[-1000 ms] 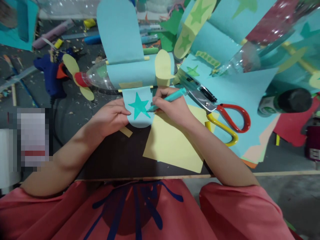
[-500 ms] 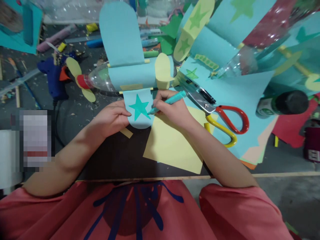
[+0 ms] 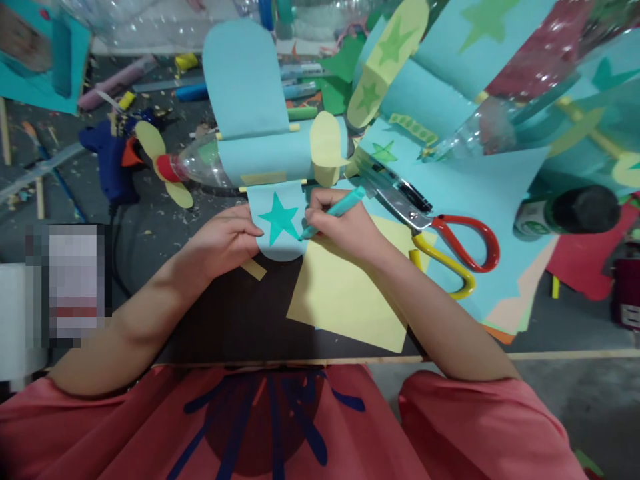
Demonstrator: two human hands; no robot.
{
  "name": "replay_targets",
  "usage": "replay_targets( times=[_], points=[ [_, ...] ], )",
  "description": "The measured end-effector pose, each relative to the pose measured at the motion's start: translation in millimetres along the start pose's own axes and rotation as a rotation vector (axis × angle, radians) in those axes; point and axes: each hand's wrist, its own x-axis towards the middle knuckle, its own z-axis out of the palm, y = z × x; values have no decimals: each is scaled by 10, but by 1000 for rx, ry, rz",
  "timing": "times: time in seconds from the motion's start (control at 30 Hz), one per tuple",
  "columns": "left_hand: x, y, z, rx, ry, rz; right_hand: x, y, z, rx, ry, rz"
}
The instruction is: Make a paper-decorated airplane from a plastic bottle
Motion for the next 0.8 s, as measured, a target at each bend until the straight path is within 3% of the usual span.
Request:
replay_targets(
  times=[0.3, 0.8],
  points=[
    [14, -55, -61, -10, 15, -10, 3, 34, -19, -15, -14, -19],
    [12, -35, -9, 9, -4, -9, -9, 52, -26, 56, -41, -18]
  ],
)
